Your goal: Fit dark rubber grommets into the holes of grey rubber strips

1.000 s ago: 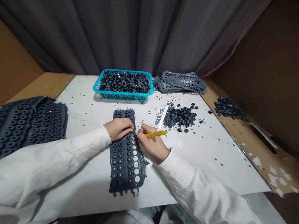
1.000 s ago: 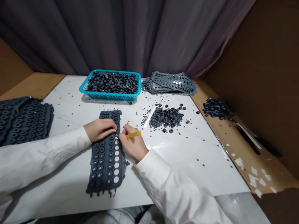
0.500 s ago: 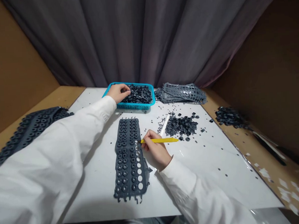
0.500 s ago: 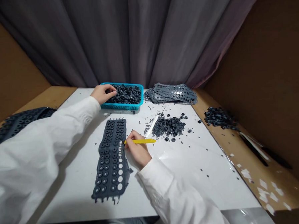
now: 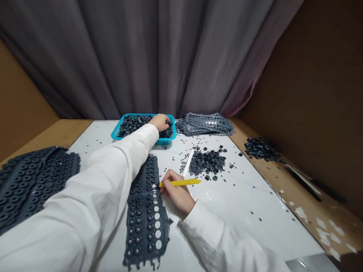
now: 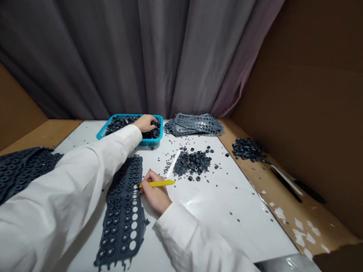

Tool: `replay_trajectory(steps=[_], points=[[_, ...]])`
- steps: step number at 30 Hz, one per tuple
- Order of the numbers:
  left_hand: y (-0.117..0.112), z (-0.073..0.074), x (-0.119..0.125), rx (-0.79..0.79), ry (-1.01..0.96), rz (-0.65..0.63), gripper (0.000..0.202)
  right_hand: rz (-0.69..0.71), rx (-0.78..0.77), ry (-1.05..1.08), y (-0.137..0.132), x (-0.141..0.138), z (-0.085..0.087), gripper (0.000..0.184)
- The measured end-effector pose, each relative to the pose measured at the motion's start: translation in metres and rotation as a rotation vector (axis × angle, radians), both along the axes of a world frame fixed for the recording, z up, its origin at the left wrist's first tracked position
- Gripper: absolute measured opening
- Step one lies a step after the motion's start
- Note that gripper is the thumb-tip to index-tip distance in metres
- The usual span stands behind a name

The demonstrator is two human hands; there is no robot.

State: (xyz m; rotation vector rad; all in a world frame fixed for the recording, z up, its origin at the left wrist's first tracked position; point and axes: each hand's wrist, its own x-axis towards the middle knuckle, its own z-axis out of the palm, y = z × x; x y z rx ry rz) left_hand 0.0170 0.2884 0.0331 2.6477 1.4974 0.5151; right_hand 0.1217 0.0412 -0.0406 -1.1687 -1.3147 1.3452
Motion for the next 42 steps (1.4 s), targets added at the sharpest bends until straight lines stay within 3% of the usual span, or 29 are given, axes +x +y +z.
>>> replay_trajectory(steps=[5,8,10,13,15,16,18,20,22,25,33,37,42], points=[[-0.007,0.019,-0.019,0.045,0.016,0.024,0.034,0.008,-0.008,0.064,0.001,0.0,-0.003,0.01],[-0.035,0.034,-0.034,0.097,0.02,-0.008,0.031,-0.011,0.004,0.113,0.002,0.004,-0.002,0.01],[-0.075,0.04,-0.044,0.084,0.064,-0.085,0.024,-0.031,0.013,0.131,0.002,0.006,-0.001,0.01],[-0.169,0.037,-0.059,-0.239,0.161,-0.287,0.017,-0.053,0.028,0.142,0.002,0.009,0.001,0.01],[-0.24,0.022,-0.066,-0.428,0.164,-0.44,0.023,-0.063,0.033,0.143,0.003,0.009,0.001,0.009],[-0.271,0.011,-0.069,-0.442,0.155,-0.478,0.028,-0.067,0.032,0.143,0.003,0.009,0.001,0.009],[-0.318,-0.014,-0.075,-0.352,0.154,-0.438,0.024,-0.069,0.025,0.14,0.003,0.009,0.001,0.01],[-0.342,-0.038,-0.08,-0.232,0.147,-0.4,0.01,-0.064,0.017,0.138,0.002,0.008,0.002,0.01],[-0.347,-0.053,-0.083,-0.139,0.131,-0.415,0.017,-0.067,0.005,0.137,0.001,0.008,0.003,0.009],[-0.34,-0.056,-0.086,-0.135,0.063,-0.458,0.024,-0.091,-0.007,0.138,-0.001,0.008,0.004,0.01],[-0.321,-0.017,-0.088,-0.514,-0.096,-0.459,0.015,-0.041,0.021,0.042,0.003,0.008,0.003,0.01],[-0.283,-0.005,-0.09,-0.471,-0.137,-0.34,0.013,-0.003,0.013,-0.057,0.013,0.003,0.006,0.011],[-0.227,-0.012,-0.075,-0.275,0.104,-0.207,0.018,0.019,0.014,-0.141,0.018,0.0,0.008,0.01]])
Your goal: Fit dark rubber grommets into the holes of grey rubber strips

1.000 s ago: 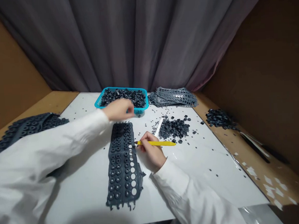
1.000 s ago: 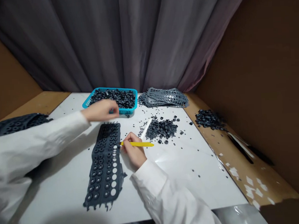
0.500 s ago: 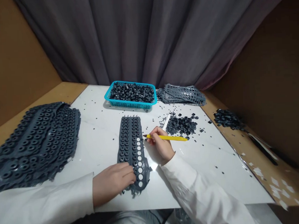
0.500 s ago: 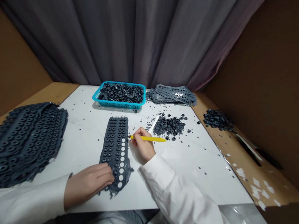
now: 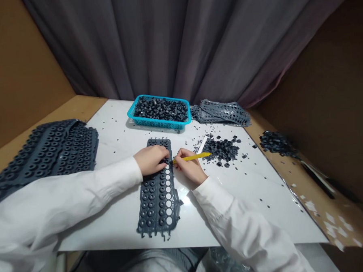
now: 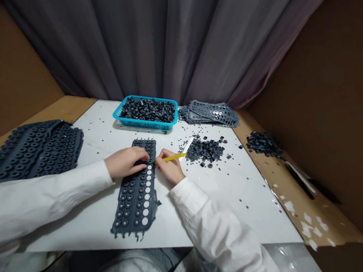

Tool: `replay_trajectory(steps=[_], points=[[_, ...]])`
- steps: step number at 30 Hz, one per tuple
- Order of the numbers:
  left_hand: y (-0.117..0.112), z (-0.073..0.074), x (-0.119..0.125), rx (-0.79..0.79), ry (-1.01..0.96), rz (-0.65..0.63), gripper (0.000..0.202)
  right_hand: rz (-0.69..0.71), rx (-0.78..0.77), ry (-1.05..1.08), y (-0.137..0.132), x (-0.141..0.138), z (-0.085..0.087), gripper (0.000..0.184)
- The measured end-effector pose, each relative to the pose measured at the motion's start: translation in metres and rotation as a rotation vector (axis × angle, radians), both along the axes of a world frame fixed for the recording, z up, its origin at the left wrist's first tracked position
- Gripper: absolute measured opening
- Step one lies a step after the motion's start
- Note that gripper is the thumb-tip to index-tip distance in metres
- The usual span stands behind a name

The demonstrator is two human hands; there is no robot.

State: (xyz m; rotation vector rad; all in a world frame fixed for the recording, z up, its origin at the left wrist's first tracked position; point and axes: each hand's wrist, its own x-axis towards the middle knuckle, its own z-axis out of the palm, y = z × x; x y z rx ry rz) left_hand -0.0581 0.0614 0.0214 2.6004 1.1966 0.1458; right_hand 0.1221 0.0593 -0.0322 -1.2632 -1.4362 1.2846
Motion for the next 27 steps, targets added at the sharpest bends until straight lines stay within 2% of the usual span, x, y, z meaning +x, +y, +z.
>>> replay_trajectory(steps=[3,7,12,14,17,21,24,27], points=[[0.017,-0.005,0.015,0.028,0.124,-0.062,0.018,0.041,0.058,-0.037,0.001,0.002,-0.001,0.01],[0.024,-0.004,0.03,0.011,0.216,-0.143,0.01,0.111,0.106,-0.107,0.003,0.005,-0.003,0.01],[0.031,-0.008,0.033,0.006,0.28,-0.179,0.013,0.124,0.126,-0.121,0.004,0.007,-0.004,0.011],[0.034,-0.015,0.027,0.003,0.244,-0.205,0.014,0.126,0.123,-0.133,0.003,0.007,-0.004,0.01],[0.037,-0.028,0.011,-0.025,0.056,-0.221,0.013,0.126,0.12,-0.158,0.002,0.007,-0.001,0.009],[0.034,-0.042,-0.002,-0.03,-0.163,-0.171,0.016,0.116,0.11,-0.164,0.002,0.006,0.001,0.01],[0.032,-0.042,-0.002,-0.043,-0.179,-0.163,0.017,0.107,0.091,-0.148,0.002,0.005,0.0,0.01],[0.034,-0.035,0.002,-0.065,-0.109,-0.192,0.016,0.087,0.048,-0.087,0.001,0.006,-0.002,0.008]])
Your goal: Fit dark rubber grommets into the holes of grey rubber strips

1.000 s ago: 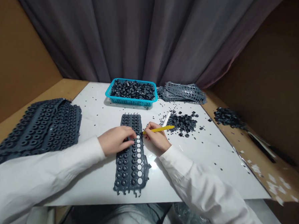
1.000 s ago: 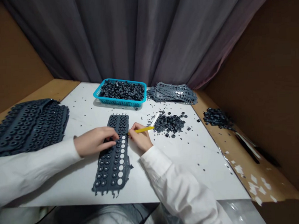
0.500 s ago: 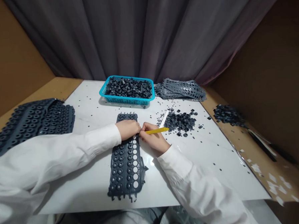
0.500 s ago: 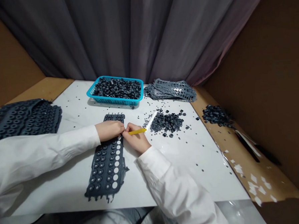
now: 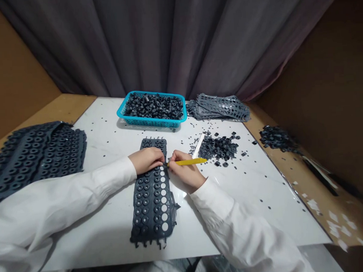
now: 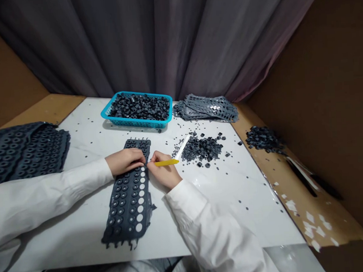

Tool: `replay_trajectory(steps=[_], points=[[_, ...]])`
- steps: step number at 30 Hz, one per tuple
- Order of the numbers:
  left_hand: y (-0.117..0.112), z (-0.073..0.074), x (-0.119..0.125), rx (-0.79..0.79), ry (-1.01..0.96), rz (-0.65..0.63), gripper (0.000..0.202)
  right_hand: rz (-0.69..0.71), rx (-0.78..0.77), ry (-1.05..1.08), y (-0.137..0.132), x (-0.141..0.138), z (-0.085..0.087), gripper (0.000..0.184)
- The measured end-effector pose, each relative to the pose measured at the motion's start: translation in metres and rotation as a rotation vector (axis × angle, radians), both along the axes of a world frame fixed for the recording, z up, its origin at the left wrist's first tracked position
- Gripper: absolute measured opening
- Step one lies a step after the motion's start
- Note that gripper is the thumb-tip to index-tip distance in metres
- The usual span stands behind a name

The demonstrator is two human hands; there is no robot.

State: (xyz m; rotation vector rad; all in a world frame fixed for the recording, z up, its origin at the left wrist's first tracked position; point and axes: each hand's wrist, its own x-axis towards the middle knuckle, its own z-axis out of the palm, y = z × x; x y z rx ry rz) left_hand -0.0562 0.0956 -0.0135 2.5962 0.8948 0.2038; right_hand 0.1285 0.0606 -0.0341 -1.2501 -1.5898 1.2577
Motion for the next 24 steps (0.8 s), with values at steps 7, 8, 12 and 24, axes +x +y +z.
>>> replay_trajectory(steps=[7,8,12,24], points=[[0.002,0.014,0.008,0.005,0.144,-0.004,0.013,-0.028,-0.043,0.088,0.0,0.001,-0.005,0.007],[0.002,0.015,0.009,0.01,0.161,-0.006,0.014,-0.025,-0.036,0.08,0.0,0.001,-0.005,0.007],[0.0,0.019,0.011,0.052,0.214,-0.021,0.013,-0.015,-0.033,0.064,0.0,0.0,-0.004,0.007],[-0.004,0.01,0.014,0.335,0.249,-0.009,0.017,0.001,0.026,-0.072,0.001,-0.001,0.0,0.011]])
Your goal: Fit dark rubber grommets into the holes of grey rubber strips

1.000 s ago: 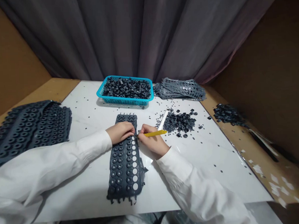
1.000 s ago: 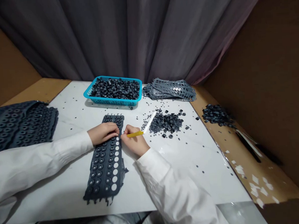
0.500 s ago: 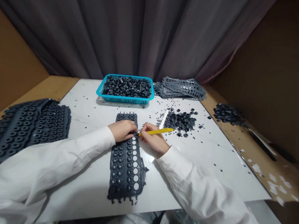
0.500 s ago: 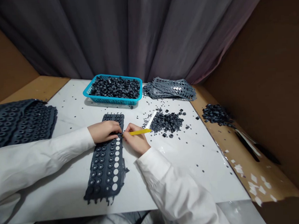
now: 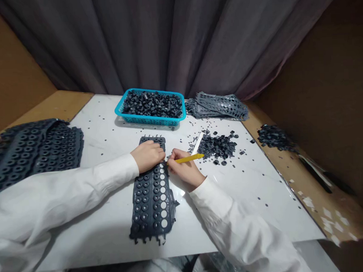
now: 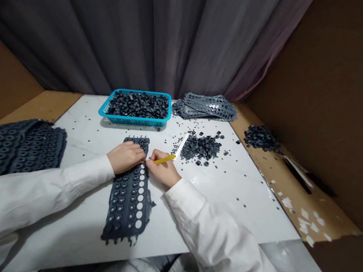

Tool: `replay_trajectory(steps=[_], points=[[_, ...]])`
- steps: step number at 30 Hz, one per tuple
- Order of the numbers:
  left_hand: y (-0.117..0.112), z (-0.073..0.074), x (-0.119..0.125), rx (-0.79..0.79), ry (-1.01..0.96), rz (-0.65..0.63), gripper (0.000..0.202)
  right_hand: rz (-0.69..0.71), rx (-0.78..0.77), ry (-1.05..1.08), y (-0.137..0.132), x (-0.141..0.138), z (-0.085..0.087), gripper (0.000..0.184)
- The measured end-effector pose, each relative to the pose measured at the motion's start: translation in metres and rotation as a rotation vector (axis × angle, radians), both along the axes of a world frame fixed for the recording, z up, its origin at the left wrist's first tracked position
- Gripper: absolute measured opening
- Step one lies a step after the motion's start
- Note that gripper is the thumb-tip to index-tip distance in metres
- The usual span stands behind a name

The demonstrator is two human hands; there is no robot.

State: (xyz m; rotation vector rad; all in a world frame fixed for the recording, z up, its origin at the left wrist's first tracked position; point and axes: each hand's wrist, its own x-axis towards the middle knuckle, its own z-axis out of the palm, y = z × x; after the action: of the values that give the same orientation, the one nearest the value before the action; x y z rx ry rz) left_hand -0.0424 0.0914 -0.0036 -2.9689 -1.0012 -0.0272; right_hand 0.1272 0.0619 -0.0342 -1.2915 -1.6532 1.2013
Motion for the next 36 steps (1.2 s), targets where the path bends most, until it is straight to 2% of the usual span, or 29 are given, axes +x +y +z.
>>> replay_trajectory(steps=[4,7,10,15,18,24,30,36], points=[[0.0,-0.012,-0.013,-0.144,-0.184,0.14,0.018,-0.001,-0.014,-0.006,0.0,0.0,0.0,0.01],[-0.001,-0.015,-0.016,-0.19,-0.236,0.182,0.02,0.005,-0.01,0.006,0.0,0.0,-0.002,0.01],[0.0,-0.011,-0.012,-0.175,-0.17,0.154,0.019,-0.005,-0.024,0.045,0.0,0.0,-0.003,0.009],[0.0,0.008,-0.001,-0.162,0.033,0.117,0.012,-0.096,-0.113,0.15,-0.002,-0.001,0.001,0.008],[-0.002,0.015,0.003,-0.16,0.061,0.118,0.011,-0.122,-0.138,0.187,-0.003,-0.002,0.003,0.009],[-0.001,0.015,0.006,-0.14,0.068,0.125,0.012,-0.092,-0.11,0.164,-0.003,-0.003,0.002,0.01],[-0.003,0.016,0.008,-0.083,0.112,0.072,0.012,-0.077,-0.046,0.088,-0.002,-0.003,-0.003,0.01],[-0.003,0.02,0.009,-0.097,0.14,0.068,0.014,-0.078,-0.046,0.11,-0.002,-0.003,-0.005,0.01]])
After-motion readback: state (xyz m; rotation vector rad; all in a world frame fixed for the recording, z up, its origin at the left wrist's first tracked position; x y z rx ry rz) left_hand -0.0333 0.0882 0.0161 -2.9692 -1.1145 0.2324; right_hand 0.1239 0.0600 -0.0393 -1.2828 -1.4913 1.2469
